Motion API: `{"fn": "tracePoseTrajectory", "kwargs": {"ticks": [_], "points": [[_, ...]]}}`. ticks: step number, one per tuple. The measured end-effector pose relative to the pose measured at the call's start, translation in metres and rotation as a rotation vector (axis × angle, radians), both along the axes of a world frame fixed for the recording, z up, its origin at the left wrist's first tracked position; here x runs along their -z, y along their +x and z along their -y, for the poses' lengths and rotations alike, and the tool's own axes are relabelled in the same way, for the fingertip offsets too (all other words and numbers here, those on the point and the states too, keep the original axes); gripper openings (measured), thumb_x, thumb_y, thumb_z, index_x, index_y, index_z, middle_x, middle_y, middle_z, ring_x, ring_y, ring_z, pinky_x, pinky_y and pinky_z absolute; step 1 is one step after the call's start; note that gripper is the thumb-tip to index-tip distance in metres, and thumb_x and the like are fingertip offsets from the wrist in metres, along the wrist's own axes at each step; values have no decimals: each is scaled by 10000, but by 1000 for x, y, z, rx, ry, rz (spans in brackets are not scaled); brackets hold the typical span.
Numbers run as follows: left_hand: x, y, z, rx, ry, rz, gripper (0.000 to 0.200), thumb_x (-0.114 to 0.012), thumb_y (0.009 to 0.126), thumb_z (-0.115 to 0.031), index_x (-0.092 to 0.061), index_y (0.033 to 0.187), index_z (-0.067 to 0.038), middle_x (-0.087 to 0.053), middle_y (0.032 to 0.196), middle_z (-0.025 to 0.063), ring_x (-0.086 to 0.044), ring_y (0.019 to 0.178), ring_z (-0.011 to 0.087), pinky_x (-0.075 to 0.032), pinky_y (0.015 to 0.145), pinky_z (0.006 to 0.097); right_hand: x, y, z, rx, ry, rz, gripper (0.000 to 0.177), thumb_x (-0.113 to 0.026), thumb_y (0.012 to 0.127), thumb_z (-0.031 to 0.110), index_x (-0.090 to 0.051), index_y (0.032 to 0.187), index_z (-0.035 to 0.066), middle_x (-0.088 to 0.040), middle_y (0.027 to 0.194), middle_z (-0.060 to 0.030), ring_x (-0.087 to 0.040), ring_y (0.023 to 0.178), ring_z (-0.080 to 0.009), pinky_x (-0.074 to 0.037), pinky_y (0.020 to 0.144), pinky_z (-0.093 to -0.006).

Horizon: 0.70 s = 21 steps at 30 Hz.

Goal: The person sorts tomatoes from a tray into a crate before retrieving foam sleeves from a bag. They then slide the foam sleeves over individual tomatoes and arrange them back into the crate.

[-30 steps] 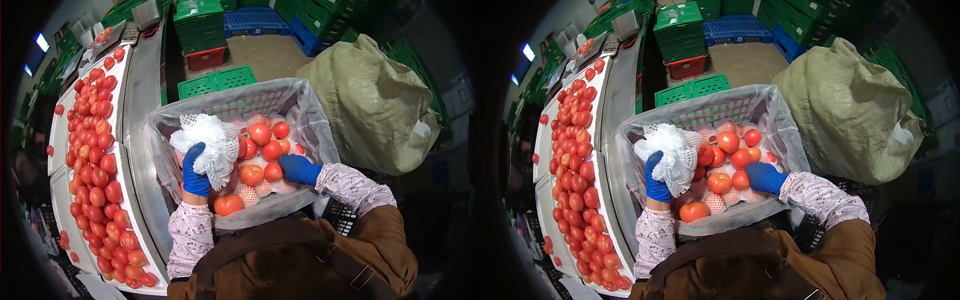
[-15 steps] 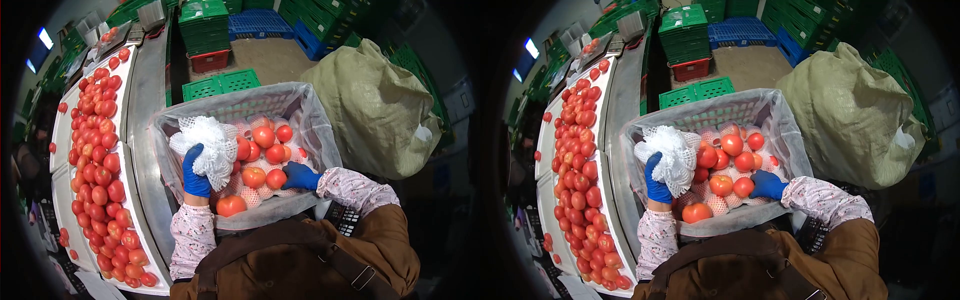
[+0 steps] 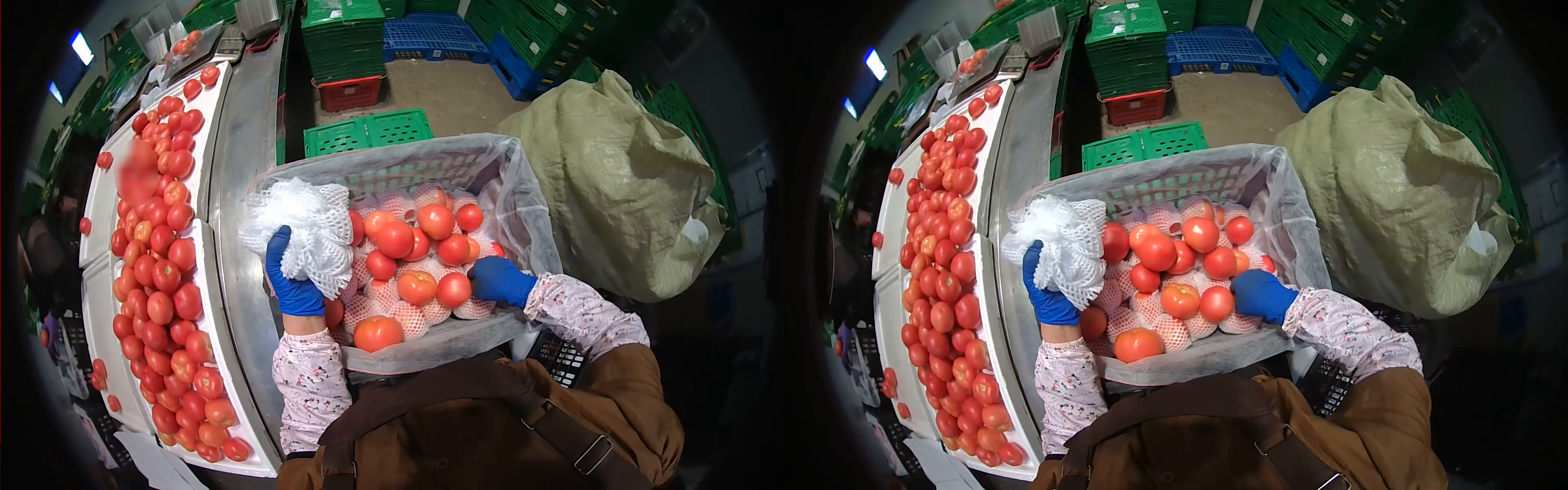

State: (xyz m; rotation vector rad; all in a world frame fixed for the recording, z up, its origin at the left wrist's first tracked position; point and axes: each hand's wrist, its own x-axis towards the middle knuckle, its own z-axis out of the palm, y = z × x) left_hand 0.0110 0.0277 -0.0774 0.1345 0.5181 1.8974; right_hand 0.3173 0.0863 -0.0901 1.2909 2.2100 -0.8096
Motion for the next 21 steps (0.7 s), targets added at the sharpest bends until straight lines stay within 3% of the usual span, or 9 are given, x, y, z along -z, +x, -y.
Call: {"fn": "tracePoseTrajectory", "kwargs": {"ticks": [3,5,9,11,13,15,17,19,21], "points": [[7,0,-2,-51,-33,-72,505,-527,765,-147,-380,1226,-3,-488,1155,173,-514,1026,313,-415,900,425,0,14,-14,160,213,-438,234,-575,652,139,-651,853,46,-615,799,-169,-606,761,-296,-471,718,-356],[12,2,-3,-42,-47,-104,529,-503,805,-239,-357,1263,-20,-478,1187,158,-478,1069,311,-371,934,441,-17,17,-34,586,-2,-851,253,-573,654,115,-643,880,26,-614,781,-155,-607,736,-247,-465,709,-329],[-8,17,1,17,-34,-105,525,-489,808,-243,-357,1265,-21,-472,1201,157,-464,1090,311,-363,945,438,-20,17,-59,377,440,-831,275,-562,670,94,-579,925,-8,-595,843,-126,-576,761,-190,-448,700,-303],[-2,19,8,354,33,129,530,-472,811,-256,-353,1269,-19,-463,1214,161,-453,1104,319,-352,958,440,-17,-2,-64,501,511,-907,271,-545,677,76,-564,936,-2,-601,862,-92,-571,773,-186,-450,689,-306],[46,20,9,370,-58,-61,387,-479,790,-120,-466,1115,90,-549,1070,202,-521,1019,328,-389,929,423,-16,-36,-63,511,367,-1243,348,-532,698,65,-537,1042,11,-583,988,-85,-547,903,-191,-426,794,-314],[38,37,10,483,-30,91,390,-485,790,-93,-452,1144,65,-540,1095,189,-522,1017,319,-399,917,421,-20,-78,-51,378,-325,-1557,515,-595,712,118,-446,1196,26,-483,1185,-97,-426,1114,-208,-329,941,-333],[4,42,12,463,-16,19,398,-491,790,-91,-445,1160,48,-538,1106,178,-522,1017,311,-404,912,416,25,-119,-32,189,-333,-1484,725,-663,697,216,-314,1304,27,-343,1318,-132,-268,1242,-243,-208,1028,-348],[-10,45,15,406,-118,-92,418,-501,798,-100,-427,1197,-3,-540,1108,142,-527,1008,281,-419,894,386,-52,-133,-6,-84,-3,-1391,812,-710,651,254,-300,1316,32,-314,1337,-159,-240,1255,-289,-194,1037,-366],[10,44,12,525,-253,140,358,-514,841,-221,-475,1140,-28,-568,1020,117,-552,915,229,-453,806,346,-57,-135,2,-114,357,-1256,822,-723,634,234,-304,1309,23,-317,1323,-188,-256,1248,-308,-192,1036,-361]]}}
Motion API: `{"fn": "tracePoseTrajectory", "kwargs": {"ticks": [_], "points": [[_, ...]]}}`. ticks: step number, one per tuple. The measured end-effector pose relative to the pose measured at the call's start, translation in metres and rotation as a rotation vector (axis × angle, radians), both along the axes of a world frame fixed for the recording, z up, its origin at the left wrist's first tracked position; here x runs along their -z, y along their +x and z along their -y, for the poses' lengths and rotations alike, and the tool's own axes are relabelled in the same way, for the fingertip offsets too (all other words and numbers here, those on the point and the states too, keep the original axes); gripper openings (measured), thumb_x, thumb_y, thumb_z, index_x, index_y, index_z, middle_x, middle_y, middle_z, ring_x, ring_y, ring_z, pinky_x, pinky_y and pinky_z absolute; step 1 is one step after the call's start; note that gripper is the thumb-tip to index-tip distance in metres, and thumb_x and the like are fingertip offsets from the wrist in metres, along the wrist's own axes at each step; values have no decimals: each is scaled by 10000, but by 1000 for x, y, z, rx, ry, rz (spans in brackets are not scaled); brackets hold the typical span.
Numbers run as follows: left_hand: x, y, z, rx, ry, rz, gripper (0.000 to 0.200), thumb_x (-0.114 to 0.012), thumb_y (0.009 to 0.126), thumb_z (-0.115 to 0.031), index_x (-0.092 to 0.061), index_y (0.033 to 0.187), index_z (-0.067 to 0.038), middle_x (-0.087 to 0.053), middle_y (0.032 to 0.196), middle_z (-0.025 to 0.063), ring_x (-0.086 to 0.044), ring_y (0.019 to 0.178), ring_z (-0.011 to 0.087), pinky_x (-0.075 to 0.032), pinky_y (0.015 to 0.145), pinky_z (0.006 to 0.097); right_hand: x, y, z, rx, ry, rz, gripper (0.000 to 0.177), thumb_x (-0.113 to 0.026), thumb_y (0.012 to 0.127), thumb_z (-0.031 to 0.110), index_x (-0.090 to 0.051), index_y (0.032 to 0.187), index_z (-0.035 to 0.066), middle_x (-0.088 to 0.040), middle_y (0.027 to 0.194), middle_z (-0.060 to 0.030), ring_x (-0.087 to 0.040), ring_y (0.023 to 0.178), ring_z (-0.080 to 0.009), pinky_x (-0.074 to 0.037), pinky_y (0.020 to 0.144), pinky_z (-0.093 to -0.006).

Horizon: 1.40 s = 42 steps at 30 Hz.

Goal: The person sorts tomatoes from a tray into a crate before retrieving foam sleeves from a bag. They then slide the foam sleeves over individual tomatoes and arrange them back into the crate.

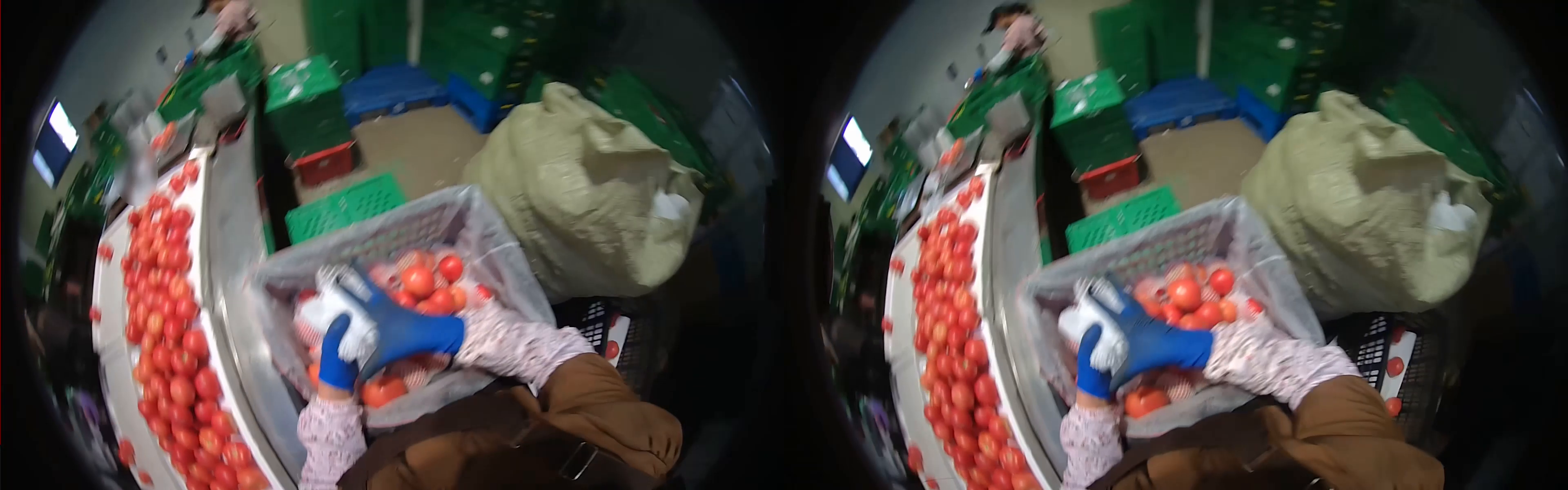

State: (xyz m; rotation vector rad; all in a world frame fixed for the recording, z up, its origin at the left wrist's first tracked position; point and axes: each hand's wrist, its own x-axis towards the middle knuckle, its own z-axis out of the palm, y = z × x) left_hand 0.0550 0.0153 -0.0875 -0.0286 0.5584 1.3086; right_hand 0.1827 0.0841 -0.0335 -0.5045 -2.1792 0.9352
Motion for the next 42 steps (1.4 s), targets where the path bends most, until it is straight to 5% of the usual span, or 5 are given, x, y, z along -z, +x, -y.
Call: {"fn": "tracePoseTrajectory", "kwargs": {"ticks": [14,17,24,27,42], "points": [[-142,124,-27,585,771,-755,688,-569,780,-136,-194,1338,11,-325,1325,113,-320,1205,208,-245,1002,320,-73,189,-28,61,-189,-570,381,-658,715,133,-535,1072,88,-525,1107,-126,-500,1042,-231,-398,897,-349],[-200,199,-42,360,888,-664,463,-570,773,-113,-442,1198,21,-521,1150,121,-495,1055,222,-368,923,327,-105,324,-53,650,1002,119,340,-635,674,246,-608,976,92,-590,1027,-45,-536,992,-128,-435,847,-306],[-273,346,-159,-708,1690,-2099,544,-651,735,-148,-453,1230,-45,-599,1025,137,-552,988,217,-388,896,318,-257,464,-47,1295,725,398,588,-763,594,288,-519,1072,46,-551,1057,-96,-536,964,-203,-405,897,-315],[-267,378,-210,663,1675,-1905,476,-671,724,-179,-524,1155,-40,-623,946,137,-582,909,188,-431,824,302,-208,491,-123,1038,549,38,741,-776,519,370,-467,1123,73,-511,1100,-113,-495,1027,-224,-393,916,-326],[-275,321,-214,153,1925,-1502,507,-558,552,84,-665,968,-186,-559,604,55,-488,552,223,-401,580,304,-28,391,-133,375,-261,808,560,-605,714,213,-444,1231,70,-464,1236,-159,-456,1113,-260,-298,964,-348]]}}
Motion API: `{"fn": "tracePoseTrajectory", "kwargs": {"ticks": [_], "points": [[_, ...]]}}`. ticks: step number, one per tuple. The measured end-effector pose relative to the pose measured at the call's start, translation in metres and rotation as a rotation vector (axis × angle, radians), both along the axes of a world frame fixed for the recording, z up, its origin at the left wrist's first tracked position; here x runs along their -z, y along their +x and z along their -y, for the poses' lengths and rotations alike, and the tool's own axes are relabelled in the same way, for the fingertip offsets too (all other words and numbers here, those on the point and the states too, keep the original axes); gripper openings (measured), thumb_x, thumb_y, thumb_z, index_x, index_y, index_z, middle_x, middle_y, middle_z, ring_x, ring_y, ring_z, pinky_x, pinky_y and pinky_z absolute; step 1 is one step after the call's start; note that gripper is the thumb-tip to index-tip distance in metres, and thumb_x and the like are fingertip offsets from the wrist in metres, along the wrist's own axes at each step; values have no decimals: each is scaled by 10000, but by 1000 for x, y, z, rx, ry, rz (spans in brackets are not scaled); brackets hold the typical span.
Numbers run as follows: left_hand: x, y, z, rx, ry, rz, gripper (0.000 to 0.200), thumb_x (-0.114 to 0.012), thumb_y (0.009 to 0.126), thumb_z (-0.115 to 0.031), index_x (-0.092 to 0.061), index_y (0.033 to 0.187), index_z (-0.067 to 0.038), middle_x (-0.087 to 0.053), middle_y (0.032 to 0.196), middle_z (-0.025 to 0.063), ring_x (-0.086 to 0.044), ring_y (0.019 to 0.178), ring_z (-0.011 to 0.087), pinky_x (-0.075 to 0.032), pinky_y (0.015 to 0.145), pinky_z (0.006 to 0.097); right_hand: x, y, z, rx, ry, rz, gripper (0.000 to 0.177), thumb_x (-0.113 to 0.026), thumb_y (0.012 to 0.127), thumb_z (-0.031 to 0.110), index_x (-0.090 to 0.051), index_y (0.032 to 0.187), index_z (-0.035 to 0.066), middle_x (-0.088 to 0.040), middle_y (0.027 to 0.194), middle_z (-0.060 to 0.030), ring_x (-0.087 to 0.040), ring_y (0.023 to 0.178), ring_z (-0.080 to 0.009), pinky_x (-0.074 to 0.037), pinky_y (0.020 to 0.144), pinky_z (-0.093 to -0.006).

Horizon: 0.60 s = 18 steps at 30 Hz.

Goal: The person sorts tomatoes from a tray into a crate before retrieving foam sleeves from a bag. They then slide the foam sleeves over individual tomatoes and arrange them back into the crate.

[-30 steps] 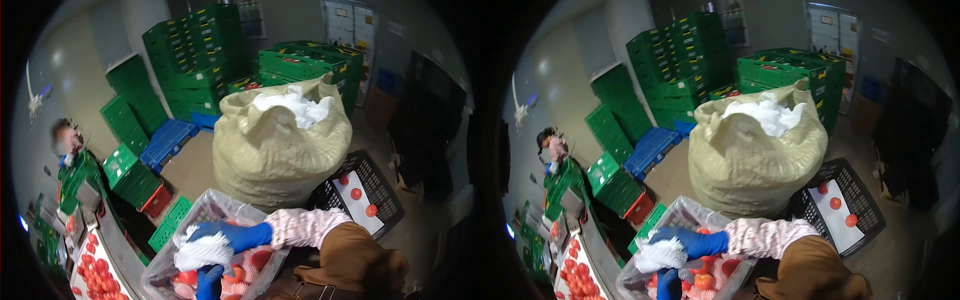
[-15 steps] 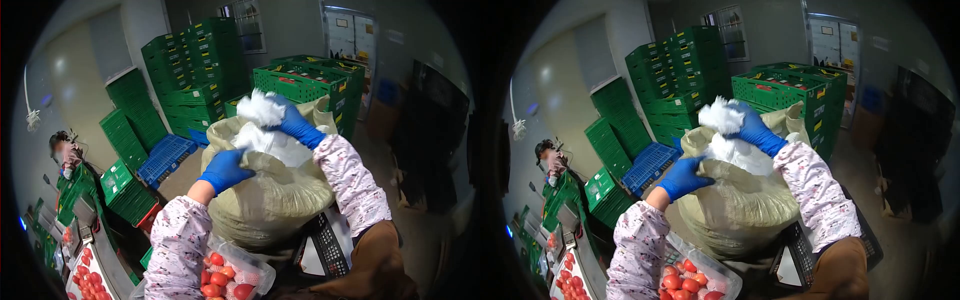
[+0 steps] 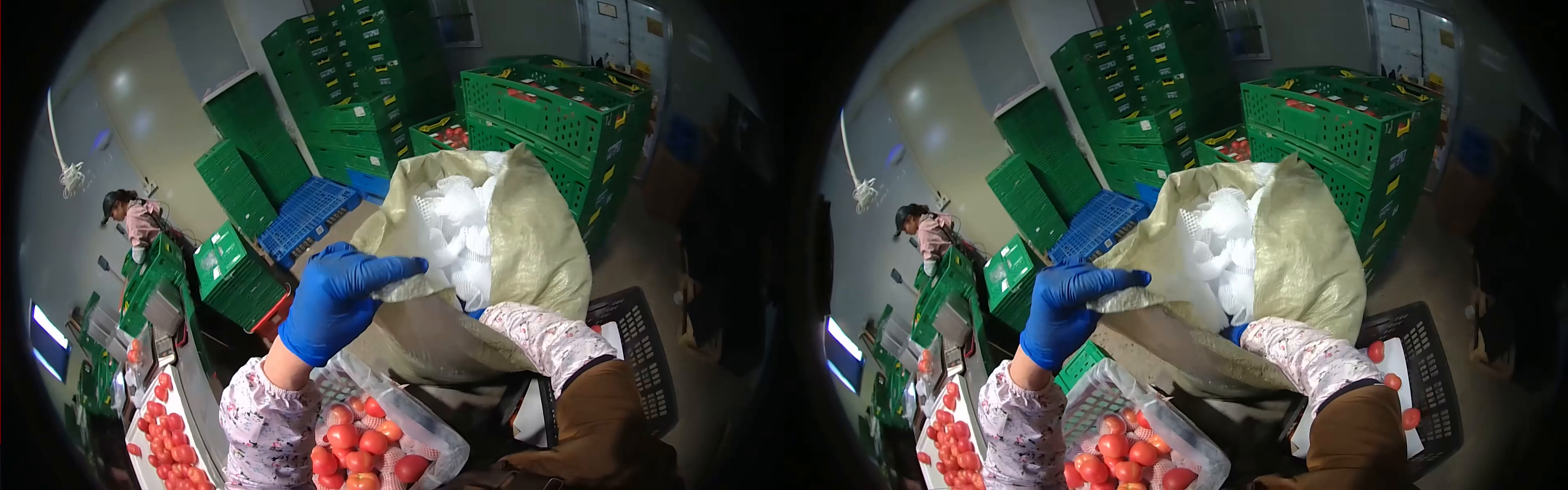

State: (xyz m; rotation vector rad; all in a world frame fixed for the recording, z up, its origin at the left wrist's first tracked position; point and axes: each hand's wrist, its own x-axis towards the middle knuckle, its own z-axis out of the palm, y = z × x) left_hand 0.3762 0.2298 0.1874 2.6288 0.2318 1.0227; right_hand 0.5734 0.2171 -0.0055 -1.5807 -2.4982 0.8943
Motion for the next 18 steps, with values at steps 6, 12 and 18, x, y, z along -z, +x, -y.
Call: {"fn": "tracePoseTrajectory", "kwargs": {"ticks": [6,12,18], "points": [[-16,-7,9,-61,16,-122,383,-620,599,82,-683,922,-115,-634,711,71,-551,581,152,-445,600,243,-40,17,13,27,65,171,572,-593,707,211,-436,1244,91,-452,1250,-161,-451,1124,-272,-295,967,-352],[-26,-7,21,-9,93,-103,363,-663,603,9,-686,914,-175,-531,596,58,-469,539,215,-400,544,294,-97,47,19,-237,371,-40,484,-644,680,218,-536,1134,89,-561,1113,-141,-571,919,-296,-449,774,-338],[-29,-10,34,-19,53,-115,387,-657,550,40,-703,870,-174,-450,559,4,-442,550,165,-403,620,287,-172,105,45,756,947,-83,468,-675,688,277,-562,1084,54,-601,972,-115,-593,821,-266,-465,757,-340]]}}
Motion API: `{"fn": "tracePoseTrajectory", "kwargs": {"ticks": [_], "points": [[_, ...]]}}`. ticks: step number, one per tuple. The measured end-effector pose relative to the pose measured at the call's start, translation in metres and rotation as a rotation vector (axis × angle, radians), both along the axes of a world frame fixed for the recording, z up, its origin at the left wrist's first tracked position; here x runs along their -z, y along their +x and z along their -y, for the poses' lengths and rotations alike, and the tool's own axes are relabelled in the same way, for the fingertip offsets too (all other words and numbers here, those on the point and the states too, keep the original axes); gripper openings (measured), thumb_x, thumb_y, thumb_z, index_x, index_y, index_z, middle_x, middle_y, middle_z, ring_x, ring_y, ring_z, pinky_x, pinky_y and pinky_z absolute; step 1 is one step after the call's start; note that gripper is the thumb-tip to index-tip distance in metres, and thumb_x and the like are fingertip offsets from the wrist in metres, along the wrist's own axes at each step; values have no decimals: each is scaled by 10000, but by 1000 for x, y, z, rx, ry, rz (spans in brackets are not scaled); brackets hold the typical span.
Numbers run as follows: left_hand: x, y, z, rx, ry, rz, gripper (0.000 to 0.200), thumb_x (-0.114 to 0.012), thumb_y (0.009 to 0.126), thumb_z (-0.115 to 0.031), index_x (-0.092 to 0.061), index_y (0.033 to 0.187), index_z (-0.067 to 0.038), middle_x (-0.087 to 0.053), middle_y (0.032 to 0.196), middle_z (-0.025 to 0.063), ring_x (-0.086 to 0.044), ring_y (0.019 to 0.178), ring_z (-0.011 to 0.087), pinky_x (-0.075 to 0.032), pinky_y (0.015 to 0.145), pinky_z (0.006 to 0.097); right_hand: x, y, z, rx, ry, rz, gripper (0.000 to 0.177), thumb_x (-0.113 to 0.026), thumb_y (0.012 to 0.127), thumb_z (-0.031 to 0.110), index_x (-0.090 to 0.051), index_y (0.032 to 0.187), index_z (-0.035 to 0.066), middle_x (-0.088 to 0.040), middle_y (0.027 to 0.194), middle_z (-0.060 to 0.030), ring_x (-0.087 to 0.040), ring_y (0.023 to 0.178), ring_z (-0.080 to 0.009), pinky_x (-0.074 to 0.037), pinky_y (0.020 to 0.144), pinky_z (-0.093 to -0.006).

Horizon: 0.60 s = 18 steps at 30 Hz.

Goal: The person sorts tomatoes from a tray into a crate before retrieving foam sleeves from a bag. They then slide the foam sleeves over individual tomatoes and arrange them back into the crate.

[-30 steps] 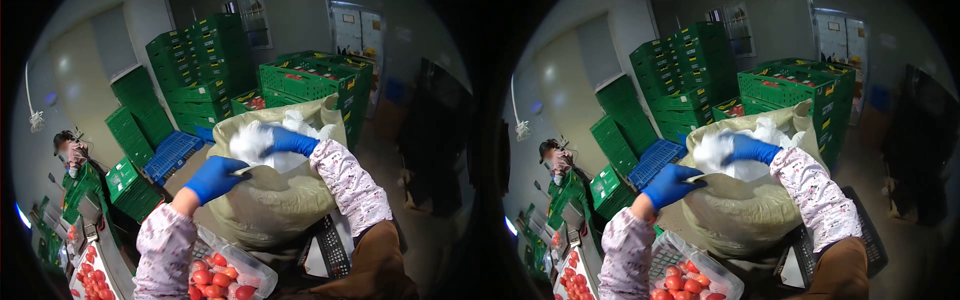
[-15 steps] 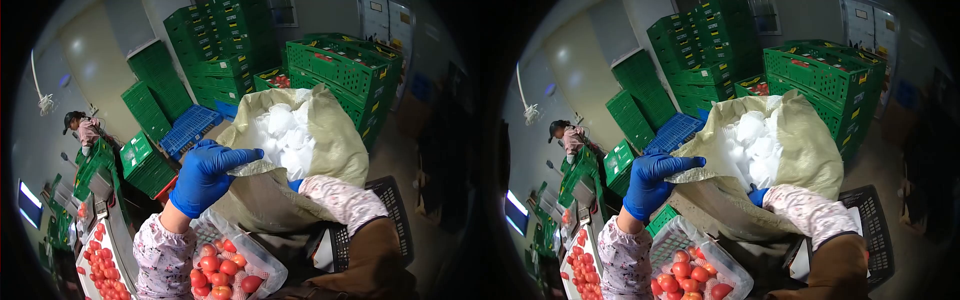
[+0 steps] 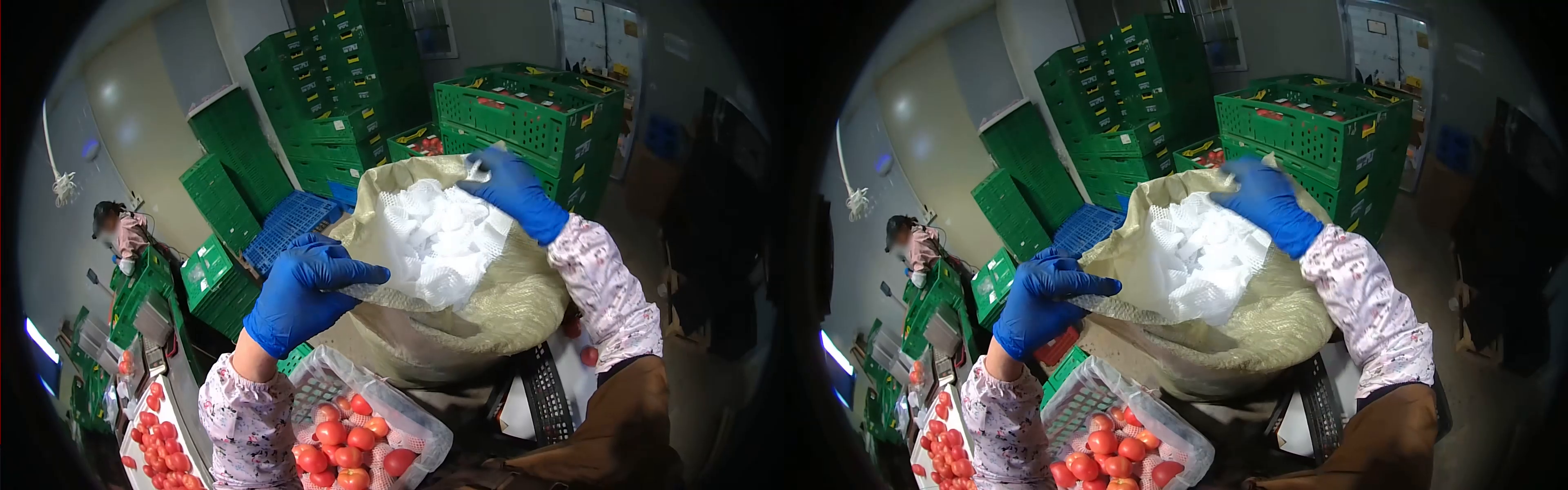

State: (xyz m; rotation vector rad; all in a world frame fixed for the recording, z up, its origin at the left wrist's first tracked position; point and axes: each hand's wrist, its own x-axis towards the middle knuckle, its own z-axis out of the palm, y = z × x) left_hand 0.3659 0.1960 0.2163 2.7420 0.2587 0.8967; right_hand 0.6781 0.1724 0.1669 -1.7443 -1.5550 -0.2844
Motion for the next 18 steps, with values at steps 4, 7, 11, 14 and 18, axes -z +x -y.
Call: {"fn": "tracePoseTrajectory", "kwargs": {"ticks": [4,7,11,14,18], "points": [[-8,-4,9,35,8,-75,342,-650,592,27,-694,880,-153,-474,570,24,-459,544,170,-414,699,287,49,62,-6,634,-16,311,351,-622,716,260,-592,988,41,-594,935,-160,-589,849,-306,-454,789,-405],[-11,-12,16,1,-16,-121,333,-643,597,25,-691,879,-147,-470,566,16,-471,549,166,-396,781,308,73,150,3,574,-243,285,213,-513,751,191,-627,864,50,-604,893,-191,-590,809,-340,-460,744,-436],[-8,-24,13,-100,-28,-106,283,-654,631,-14,-693,870,-160,-526,608,-17,-513,609,147,-363,914,344,51,232,45,676,159,6,185,-505,731,172,-642,702,52,-618,778,-175,-591,721,-349,-469,640,-426],[-6,-26,16,-107,-135,-70,196,-692,663,-99,-692,857,-129,-618,707,10,-562,676,150,-362,910,341,74,307,76,804,277,89,168,-508,711,162,-644,689,66,-608,733,-180,-587,662,-332,-465,610,-411],[-14,-23,26,-6,-220,-176,153,-691,698,-110,-691,849,-90,-625,688,29,-561,637,137,-425,794,295,76,301,93,729,334,-6,140,-503,667,88,-643,683,79,-612,705,-137,-577,674,-304,-451,679,-354]]}}
